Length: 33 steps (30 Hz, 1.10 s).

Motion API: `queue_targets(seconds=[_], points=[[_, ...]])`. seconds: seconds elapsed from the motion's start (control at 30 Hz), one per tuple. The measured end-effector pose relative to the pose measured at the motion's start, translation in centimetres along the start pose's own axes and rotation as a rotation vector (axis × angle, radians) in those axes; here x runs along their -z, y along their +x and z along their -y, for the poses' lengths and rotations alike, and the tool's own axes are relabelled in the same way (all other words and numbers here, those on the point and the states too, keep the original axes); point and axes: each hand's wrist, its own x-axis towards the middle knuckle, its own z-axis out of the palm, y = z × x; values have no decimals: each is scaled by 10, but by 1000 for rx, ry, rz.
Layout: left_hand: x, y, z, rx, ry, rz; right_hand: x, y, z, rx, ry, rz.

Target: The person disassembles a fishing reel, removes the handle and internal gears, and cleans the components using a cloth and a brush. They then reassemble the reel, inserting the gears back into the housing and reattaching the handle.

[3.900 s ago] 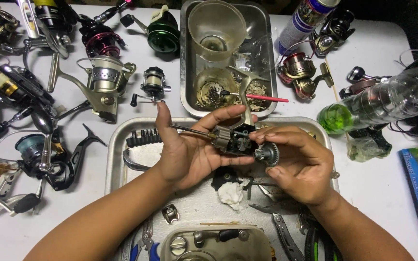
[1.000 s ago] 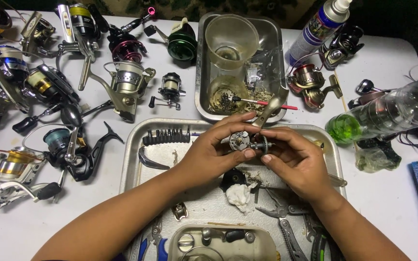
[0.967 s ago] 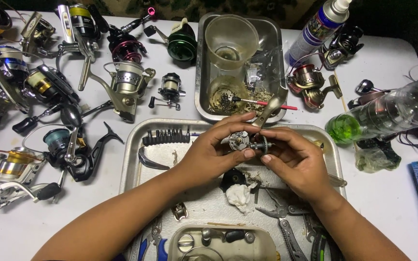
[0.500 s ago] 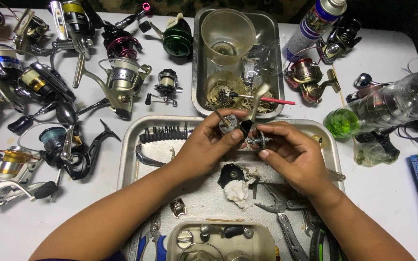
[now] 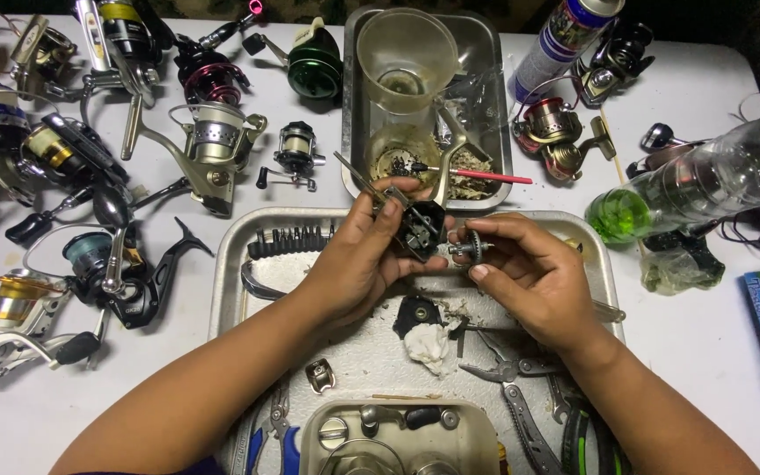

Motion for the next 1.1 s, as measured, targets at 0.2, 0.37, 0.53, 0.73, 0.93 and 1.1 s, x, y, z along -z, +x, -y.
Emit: queue_targets(seconds=[0.2, 0.37, 0.53, 0.73, 0.93, 1.1], points=[[5, 2, 4, -14, -43, -26, -1, 1, 3, -2, 1, 6], [7, 2, 4, -40, -64, -79, 0, 1, 3, -10, -14, 10], [9, 2, 6, -47, -63, -104, 1, 1, 1, -11, -36, -2], [9, 3, 5, -28, -101, -118, 4, 1, -3, -57, -4, -56], [11, 3, -1, -8, -79, -140, 6, 3, -1, -37, -98, -52], [12, 2, 2, -31, -110, -159, 2, 11, 16, 29, -228, -69]])
